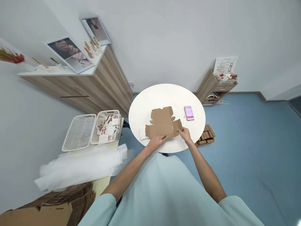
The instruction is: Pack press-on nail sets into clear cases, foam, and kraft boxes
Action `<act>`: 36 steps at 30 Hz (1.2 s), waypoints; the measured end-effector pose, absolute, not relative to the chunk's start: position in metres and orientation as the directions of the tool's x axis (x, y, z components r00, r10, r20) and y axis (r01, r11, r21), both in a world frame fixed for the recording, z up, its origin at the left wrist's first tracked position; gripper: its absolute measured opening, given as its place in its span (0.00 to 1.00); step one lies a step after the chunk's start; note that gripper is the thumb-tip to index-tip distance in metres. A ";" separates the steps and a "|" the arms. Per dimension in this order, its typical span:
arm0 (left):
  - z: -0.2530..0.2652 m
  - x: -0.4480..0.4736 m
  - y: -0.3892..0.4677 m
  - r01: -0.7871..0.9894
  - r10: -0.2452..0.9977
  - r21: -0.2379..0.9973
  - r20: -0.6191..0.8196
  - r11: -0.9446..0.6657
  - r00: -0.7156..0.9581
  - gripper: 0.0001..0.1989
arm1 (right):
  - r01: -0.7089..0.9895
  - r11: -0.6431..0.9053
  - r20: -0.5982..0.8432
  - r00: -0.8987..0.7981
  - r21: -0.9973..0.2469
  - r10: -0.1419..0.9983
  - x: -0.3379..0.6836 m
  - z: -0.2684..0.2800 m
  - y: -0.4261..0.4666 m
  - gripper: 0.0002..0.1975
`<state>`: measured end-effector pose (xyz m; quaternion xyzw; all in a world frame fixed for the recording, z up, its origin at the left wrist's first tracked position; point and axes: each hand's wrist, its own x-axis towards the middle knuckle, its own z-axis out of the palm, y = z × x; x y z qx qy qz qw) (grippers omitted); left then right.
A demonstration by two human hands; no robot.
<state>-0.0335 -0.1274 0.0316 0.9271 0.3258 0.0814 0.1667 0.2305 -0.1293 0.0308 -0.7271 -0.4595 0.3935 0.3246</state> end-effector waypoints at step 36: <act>-0.022 -0.055 -0.113 0.768 0.869 0.638 -0.348 -0.055 0.352 0.24 | 0.739 -0.224 -0.366 -0.032 -0.635 0.930 0.227 -0.014 -0.086 0.39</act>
